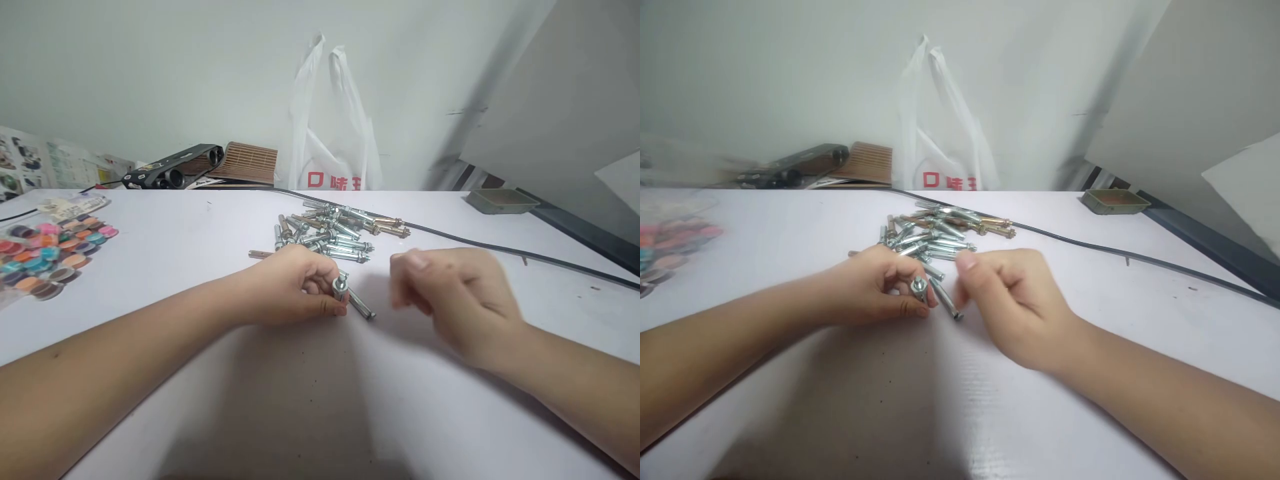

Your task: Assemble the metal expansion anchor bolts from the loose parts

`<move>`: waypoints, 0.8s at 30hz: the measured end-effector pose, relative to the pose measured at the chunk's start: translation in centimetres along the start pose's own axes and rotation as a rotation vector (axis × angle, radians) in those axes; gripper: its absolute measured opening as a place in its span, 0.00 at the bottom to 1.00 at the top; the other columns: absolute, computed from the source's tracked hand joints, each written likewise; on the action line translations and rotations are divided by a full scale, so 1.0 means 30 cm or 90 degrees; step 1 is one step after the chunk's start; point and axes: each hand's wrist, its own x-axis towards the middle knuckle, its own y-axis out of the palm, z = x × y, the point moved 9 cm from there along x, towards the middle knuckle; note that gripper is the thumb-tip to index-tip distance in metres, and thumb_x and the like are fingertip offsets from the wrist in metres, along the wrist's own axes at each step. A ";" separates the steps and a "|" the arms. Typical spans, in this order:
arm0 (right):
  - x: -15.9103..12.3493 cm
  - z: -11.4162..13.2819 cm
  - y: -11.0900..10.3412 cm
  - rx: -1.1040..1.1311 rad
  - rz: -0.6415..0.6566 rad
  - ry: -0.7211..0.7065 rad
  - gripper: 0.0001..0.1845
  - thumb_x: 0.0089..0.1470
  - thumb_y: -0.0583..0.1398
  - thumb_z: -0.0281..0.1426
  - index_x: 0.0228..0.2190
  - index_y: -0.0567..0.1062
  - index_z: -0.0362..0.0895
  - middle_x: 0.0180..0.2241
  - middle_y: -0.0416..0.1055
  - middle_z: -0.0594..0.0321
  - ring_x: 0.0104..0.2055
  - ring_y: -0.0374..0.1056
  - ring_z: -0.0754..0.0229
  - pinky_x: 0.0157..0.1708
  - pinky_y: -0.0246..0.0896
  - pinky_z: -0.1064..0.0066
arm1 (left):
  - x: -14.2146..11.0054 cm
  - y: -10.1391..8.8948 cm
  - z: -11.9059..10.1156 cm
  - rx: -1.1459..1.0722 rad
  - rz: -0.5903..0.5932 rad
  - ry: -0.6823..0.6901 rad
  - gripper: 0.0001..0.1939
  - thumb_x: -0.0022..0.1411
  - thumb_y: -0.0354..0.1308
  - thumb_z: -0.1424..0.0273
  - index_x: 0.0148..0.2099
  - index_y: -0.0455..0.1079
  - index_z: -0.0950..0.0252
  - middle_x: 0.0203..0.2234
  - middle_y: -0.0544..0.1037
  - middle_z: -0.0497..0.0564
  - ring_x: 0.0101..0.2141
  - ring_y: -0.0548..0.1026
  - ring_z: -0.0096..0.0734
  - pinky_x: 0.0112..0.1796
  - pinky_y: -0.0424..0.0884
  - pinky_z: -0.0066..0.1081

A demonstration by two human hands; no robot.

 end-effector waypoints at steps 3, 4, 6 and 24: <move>0.003 -0.017 0.062 -0.053 0.120 0.026 0.15 0.67 0.52 0.38 0.44 0.75 0.44 0.23 0.68 0.67 0.26 0.63 0.69 0.27 0.58 0.76 | -0.001 -0.005 -0.017 0.017 -0.011 0.033 0.11 0.57 0.62 0.62 0.36 0.75 0.65 0.24 0.77 0.44 0.24 0.69 0.16 0.26 0.63 0.16; -0.001 -0.017 0.079 -0.045 0.154 0.030 0.16 0.67 0.51 0.38 0.43 0.75 0.43 0.23 0.67 0.67 0.25 0.62 0.70 0.25 0.57 0.76 | -0.001 -0.006 -0.021 0.021 -0.013 0.039 0.11 0.57 0.62 0.62 0.36 0.76 0.65 0.24 0.77 0.44 0.24 0.69 0.16 0.26 0.63 0.16; -0.007 0.001 0.082 0.004 0.163 0.015 0.23 0.68 0.49 0.37 0.29 0.76 0.42 0.18 0.63 0.67 0.21 0.57 0.71 0.21 0.53 0.76 | -0.002 -0.006 -0.017 0.015 -0.014 0.028 0.11 0.57 0.62 0.62 0.37 0.76 0.65 0.24 0.77 0.44 0.25 0.70 0.17 0.27 0.64 0.16; 0.001 -0.007 0.053 -0.292 0.066 -0.031 0.09 0.59 0.58 0.34 0.42 0.72 0.47 0.21 0.68 0.73 0.21 0.61 0.71 0.22 0.55 0.77 | -0.027 -0.055 -0.101 0.184 -0.156 0.055 0.09 0.59 0.58 0.64 0.33 0.77 0.61 0.21 0.75 0.40 0.22 0.66 0.15 0.25 0.58 0.19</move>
